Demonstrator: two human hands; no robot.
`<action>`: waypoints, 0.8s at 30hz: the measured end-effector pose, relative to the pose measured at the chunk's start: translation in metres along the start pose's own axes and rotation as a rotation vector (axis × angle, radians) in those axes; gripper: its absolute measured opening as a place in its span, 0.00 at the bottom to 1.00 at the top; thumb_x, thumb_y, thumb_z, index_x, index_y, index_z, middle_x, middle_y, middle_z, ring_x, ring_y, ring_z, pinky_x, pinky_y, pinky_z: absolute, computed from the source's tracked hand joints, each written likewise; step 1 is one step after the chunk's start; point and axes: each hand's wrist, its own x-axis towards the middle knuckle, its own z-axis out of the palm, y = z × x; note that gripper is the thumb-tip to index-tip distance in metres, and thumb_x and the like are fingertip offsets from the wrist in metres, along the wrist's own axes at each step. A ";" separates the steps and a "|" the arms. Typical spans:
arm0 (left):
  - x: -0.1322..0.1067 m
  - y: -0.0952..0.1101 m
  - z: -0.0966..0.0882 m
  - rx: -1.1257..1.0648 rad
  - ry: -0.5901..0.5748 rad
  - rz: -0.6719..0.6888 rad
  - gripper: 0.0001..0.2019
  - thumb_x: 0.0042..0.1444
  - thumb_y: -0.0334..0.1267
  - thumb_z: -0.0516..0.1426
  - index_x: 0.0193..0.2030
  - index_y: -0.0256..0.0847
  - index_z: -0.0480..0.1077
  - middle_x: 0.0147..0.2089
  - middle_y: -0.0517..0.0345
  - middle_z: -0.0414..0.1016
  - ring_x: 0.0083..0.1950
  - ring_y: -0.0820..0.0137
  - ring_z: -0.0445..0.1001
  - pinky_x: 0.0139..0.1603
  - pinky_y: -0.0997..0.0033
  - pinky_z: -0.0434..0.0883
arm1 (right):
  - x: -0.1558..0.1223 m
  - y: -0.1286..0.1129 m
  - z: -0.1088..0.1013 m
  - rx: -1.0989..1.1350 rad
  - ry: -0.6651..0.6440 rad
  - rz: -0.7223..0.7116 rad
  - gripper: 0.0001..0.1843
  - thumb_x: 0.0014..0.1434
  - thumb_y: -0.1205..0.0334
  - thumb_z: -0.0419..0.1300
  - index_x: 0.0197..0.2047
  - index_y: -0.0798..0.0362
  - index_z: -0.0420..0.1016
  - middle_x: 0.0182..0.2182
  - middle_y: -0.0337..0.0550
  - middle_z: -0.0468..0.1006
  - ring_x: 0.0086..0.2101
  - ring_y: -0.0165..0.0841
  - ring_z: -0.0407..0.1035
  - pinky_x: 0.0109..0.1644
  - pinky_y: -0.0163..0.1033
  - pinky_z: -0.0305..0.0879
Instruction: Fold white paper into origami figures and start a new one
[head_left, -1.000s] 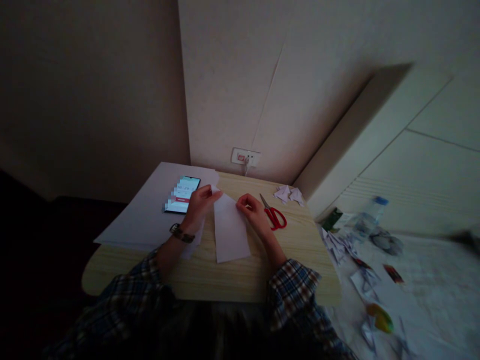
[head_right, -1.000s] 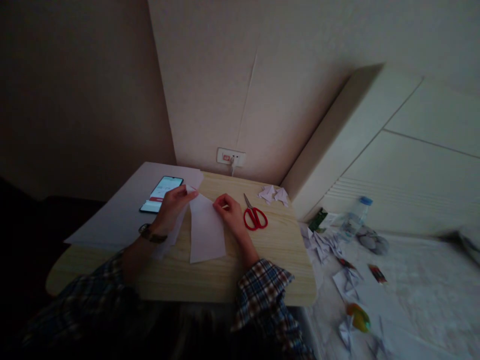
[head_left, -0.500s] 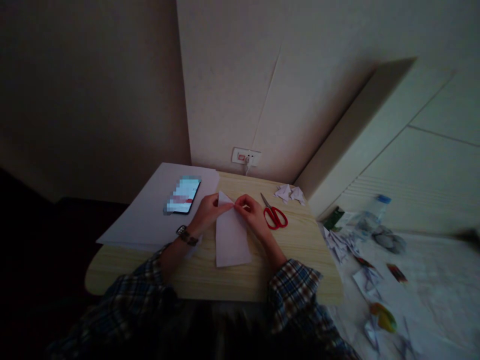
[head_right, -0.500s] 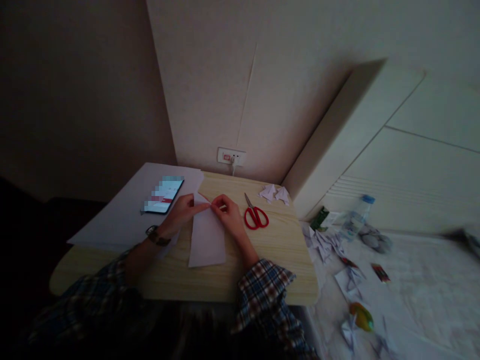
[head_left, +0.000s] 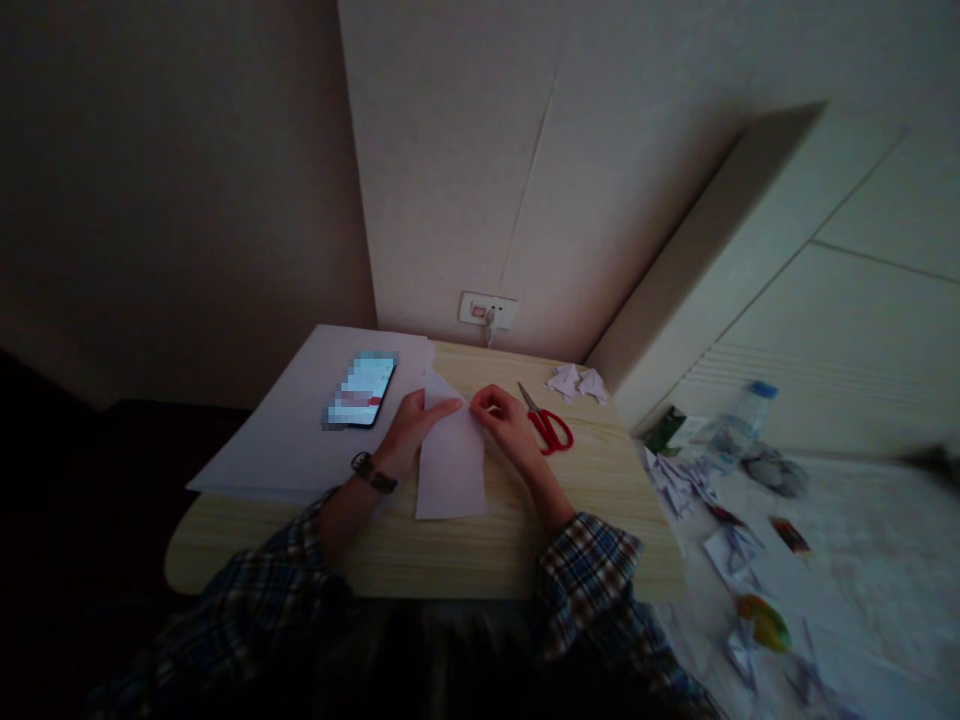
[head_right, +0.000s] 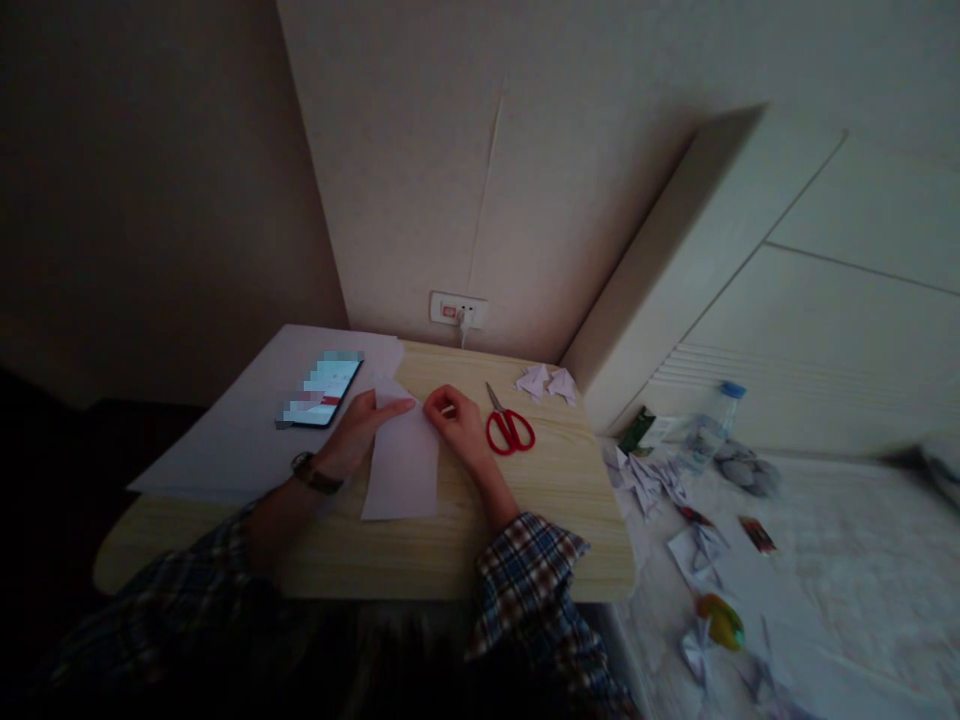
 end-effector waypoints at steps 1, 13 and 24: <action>-0.001 0.000 0.001 0.005 0.003 -0.018 0.18 0.32 0.44 0.68 0.27 0.34 0.71 0.24 0.60 0.75 0.26 0.70 0.71 0.28 0.72 0.66 | 0.000 0.000 0.000 0.003 0.003 -0.001 0.04 0.51 0.61 0.57 0.28 0.52 0.67 0.26 0.36 0.70 0.29 0.30 0.65 0.33 0.34 0.62; 0.003 0.000 -0.004 -0.045 -0.012 -0.003 0.15 0.33 0.41 0.69 0.24 0.35 0.70 0.23 0.61 0.74 0.24 0.73 0.69 0.25 0.74 0.64 | -0.001 -0.005 0.001 0.016 -0.032 -0.001 0.05 0.51 0.59 0.57 0.28 0.51 0.67 0.26 0.37 0.70 0.29 0.30 0.65 0.33 0.34 0.62; 0.007 -0.001 -0.005 -0.008 0.065 0.089 0.18 0.33 0.45 0.68 0.27 0.36 0.71 0.27 0.60 0.75 0.29 0.70 0.71 0.31 0.72 0.67 | 0.001 -0.002 -0.003 0.016 0.031 0.013 0.04 0.50 0.61 0.56 0.28 0.52 0.67 0.26 0.36 0.69 0.30 0.30 0.65 0.33 0.34 0.62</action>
